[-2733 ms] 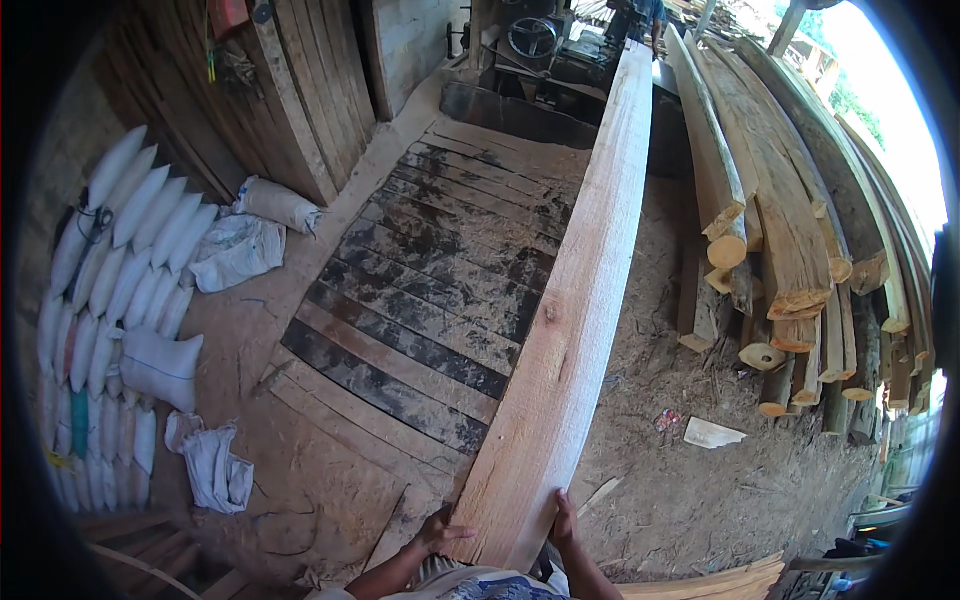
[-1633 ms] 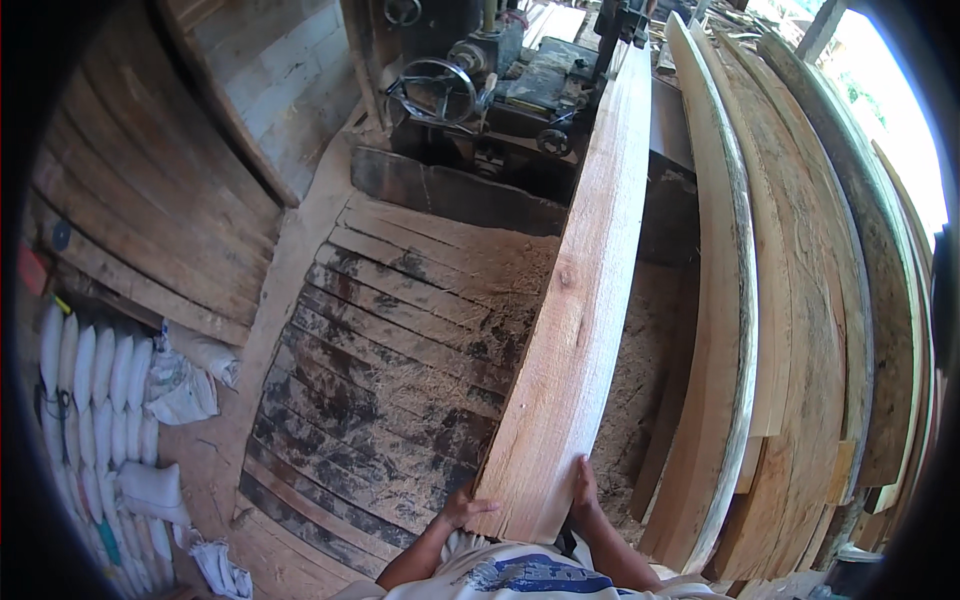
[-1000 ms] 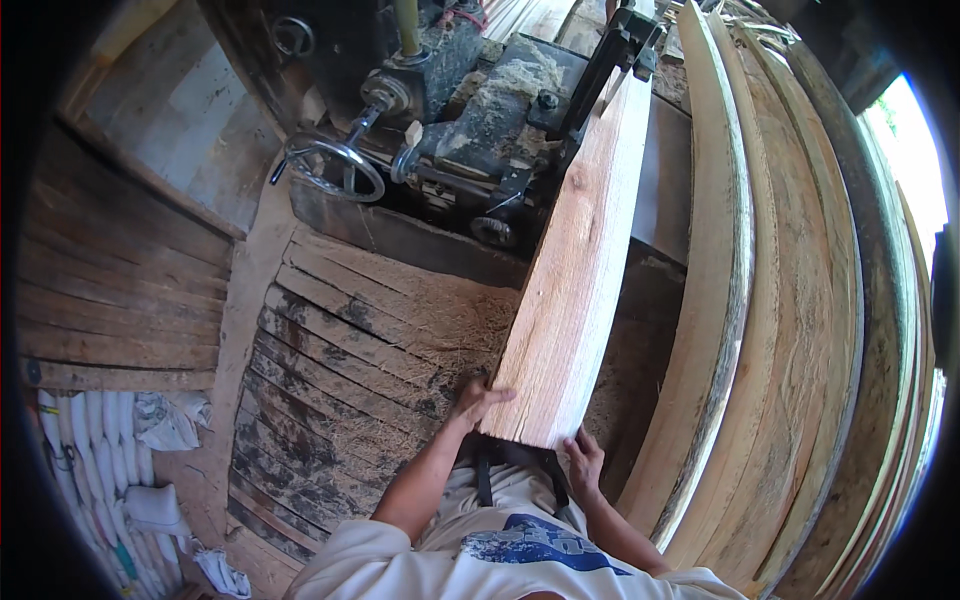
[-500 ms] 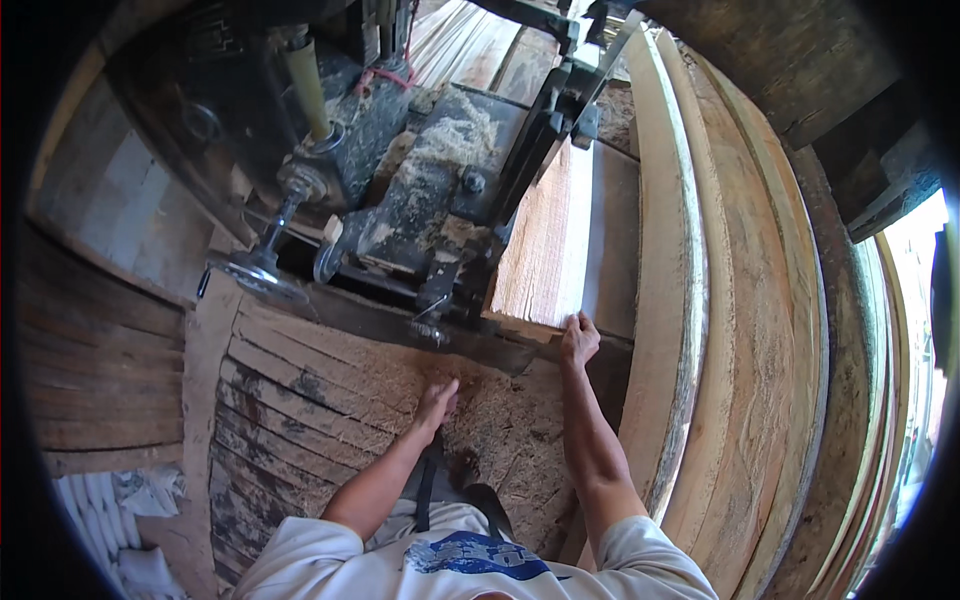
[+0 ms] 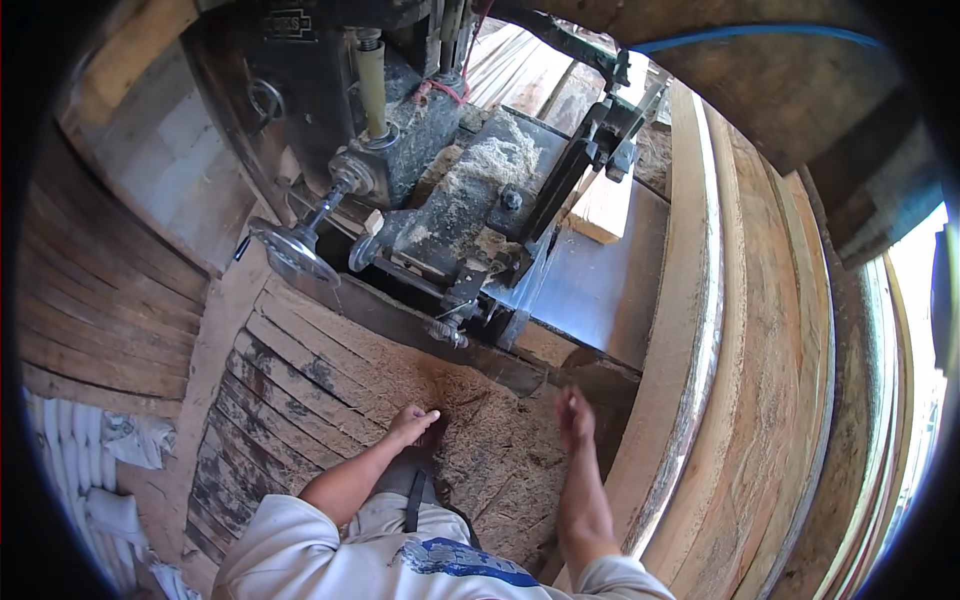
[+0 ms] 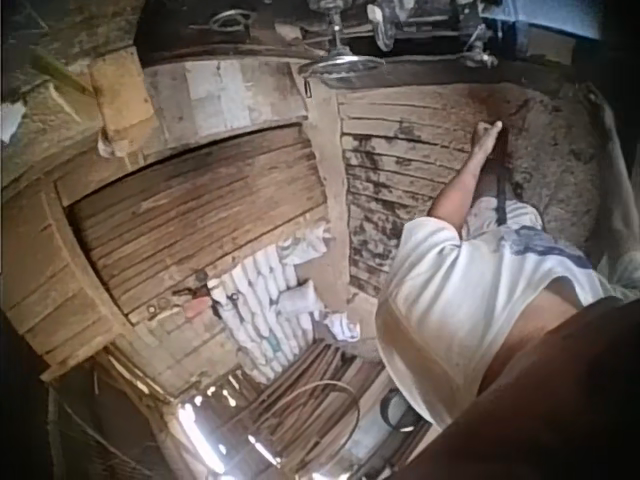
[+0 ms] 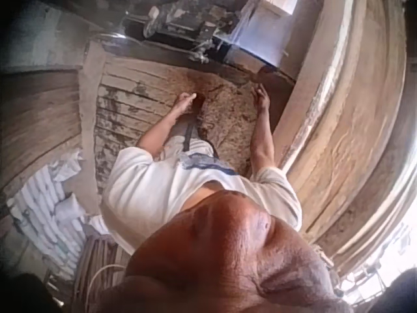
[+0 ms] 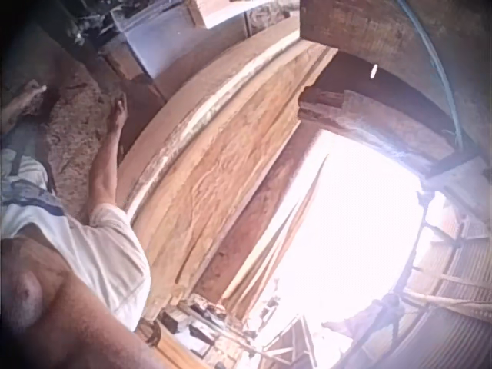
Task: The person feeds a long wooden plank through a planing machine and then carries it back to the starting side, repeating the process.
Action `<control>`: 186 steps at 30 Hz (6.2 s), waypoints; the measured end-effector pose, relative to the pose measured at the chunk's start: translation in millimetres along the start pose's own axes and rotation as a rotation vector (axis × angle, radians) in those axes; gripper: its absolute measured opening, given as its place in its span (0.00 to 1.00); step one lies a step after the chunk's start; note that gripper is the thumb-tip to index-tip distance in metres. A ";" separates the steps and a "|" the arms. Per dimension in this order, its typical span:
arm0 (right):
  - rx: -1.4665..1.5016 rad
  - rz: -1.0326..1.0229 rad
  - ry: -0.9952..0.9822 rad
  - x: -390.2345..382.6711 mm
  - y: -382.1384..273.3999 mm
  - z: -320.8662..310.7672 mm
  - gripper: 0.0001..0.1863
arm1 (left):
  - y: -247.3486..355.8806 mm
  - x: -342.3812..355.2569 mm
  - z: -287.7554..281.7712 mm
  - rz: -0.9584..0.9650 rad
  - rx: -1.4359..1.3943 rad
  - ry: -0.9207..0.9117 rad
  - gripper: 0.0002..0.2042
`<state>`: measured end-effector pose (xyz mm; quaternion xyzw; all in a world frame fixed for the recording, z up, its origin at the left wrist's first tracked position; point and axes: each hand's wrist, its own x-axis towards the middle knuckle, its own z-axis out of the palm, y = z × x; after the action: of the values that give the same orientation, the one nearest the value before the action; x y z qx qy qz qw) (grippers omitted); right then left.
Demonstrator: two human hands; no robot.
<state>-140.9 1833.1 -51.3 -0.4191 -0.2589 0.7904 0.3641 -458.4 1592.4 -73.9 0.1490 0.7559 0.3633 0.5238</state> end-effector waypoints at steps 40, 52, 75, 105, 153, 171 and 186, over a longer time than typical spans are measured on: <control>-0.860 0.112 0.470 -727.1 378.2 20.7 0.45 | -444.8 -578.2 -20.9 -0.116 -0.331 -0.468 0.34; -0.891 0.209 0.465 -1049.7 603.6 -20.4 0.46 | -767.9 -815.8 -106.6 -0.236 -0.456 -0.543 0.32; -0.457 0.067 0.288 -1523.3 865.1 -68.4 0.36 | -1218.8 -1286.0 -235.3 -0.392 -0.667 -0.687 0.37; 0.320 0.457 -0.137 -1747.4 1006.1 -119.8 0.47 | -1241.5 -1501.5 -240.4 0.384 0.411 -0.326 0.28; -0.525 0.000 0.143 -1737.9 968.1 -92.9 0.33 | -1347.9 -1457.9 -262.3 -0.047 -0.187 -0.343 0.30; -0.534 -0.024 0.142 -1737.7 1014.7 -108.2 0.34 | -1340.9 -1478.1 -275.3 -0.125 -0.172 -0.385 0.35; -0.540 -0.015 0.172 -1679.5 986.4 -92.2 0.36 | -1302.0 -1415.8 -271.3 -0.132 -0.104 -0.355 0.35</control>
<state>228.4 -81.1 -7.3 -0.5644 -0.4314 0.6518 0.2656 75.4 -272.6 26.5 0.1335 0.6398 0.3347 0.6788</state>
